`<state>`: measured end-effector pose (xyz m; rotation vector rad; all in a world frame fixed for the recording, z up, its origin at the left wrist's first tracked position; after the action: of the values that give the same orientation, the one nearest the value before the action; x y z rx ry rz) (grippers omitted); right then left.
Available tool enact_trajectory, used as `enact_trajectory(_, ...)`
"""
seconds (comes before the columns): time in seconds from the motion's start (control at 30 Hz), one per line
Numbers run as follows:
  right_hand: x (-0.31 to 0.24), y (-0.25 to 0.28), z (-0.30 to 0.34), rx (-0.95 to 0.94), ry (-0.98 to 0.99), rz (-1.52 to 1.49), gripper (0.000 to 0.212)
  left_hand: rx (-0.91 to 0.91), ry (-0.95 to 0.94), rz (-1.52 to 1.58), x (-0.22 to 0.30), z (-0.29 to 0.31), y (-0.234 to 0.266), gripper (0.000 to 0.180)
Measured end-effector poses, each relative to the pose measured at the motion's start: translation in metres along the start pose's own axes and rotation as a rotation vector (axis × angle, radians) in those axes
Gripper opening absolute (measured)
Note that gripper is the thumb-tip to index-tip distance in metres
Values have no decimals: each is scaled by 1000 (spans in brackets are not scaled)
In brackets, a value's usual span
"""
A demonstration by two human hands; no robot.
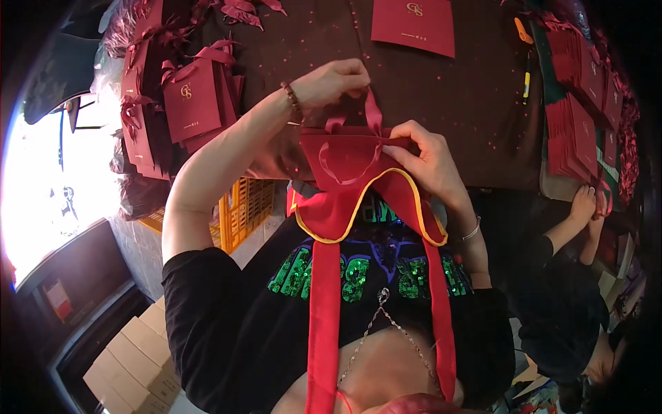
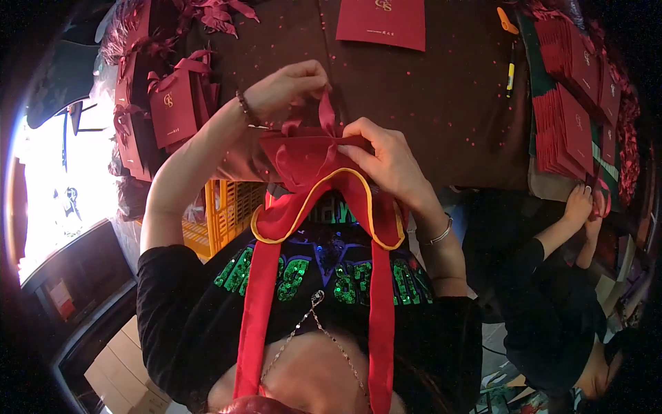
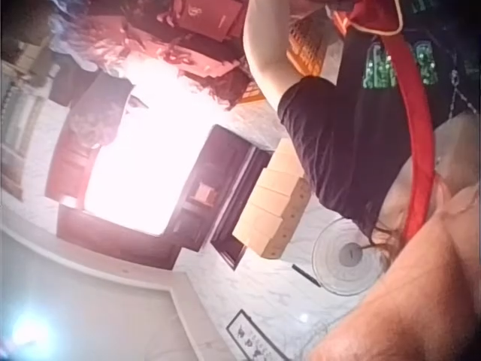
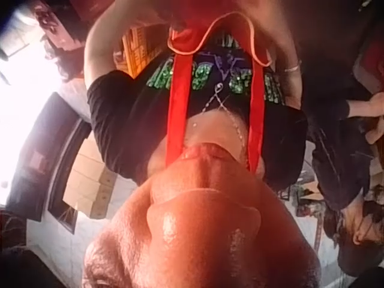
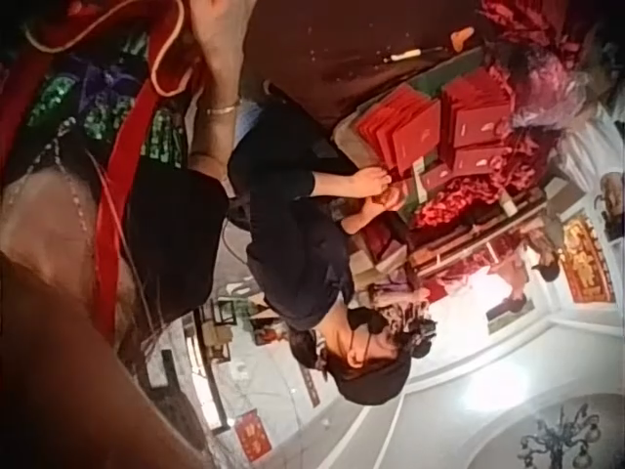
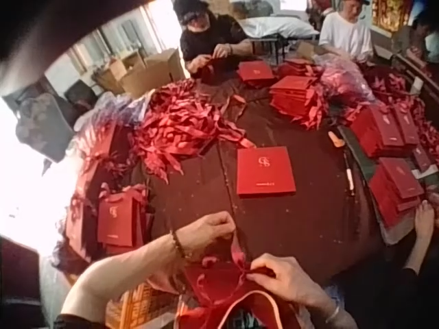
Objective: The person threads ribbons through red gift bags by hand, then stacks the completed bags.
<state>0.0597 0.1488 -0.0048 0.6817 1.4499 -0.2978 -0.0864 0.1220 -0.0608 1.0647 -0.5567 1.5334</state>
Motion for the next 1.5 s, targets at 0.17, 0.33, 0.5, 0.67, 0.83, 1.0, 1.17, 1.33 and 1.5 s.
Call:
enact_trajectory(0.17,6,3,-3,21,-93,-37,16,-63,128,36,0,13,-18,17)
enact_trajectory(0.33,-2,-5,-1,-56,-37,2,18,318,-340,161,57,-6,23,18)
enact_trajectory(0.5,16,7,1,9,-109,-107,19,302,-228,360,48,-24,43,18)
enact_trajectory(0.67,32,41,-21,249,-154,-653,25,602,-377,448,56,-3,90,26)
enact_trajectory(0.83,33,28,-44,260,-58,-646,31,12,-129,904,2,20,-27,31)
enact_trajectory(1.0,44,49,-52,562,-55,-507,31,294,-40,774,27,8,-15,44)
enact_trajectory(1.17,78,106,-30,838,-149,-396,16,347,-139,-212,0,1,33,27)
enact_trajectory(1.33,50,93,-40,744,-34,-146,12,880,-703,-730,75,-23,120,24)
enact_trajectory(1.5,11,21,-63,247,176,53,11,1080,-525,-1170,76,-86,164,23)
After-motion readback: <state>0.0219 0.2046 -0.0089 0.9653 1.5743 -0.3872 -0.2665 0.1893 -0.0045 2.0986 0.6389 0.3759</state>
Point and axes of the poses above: each hand's wrist, its own z-axis away from the middle knuckle, its own y-axis out of the back of the hand, x = y × z, the point moved 10 cm from there along -z, towards the middle knuckle, and after that the axes turned 12 degrees about x, right-handed, at the moved point
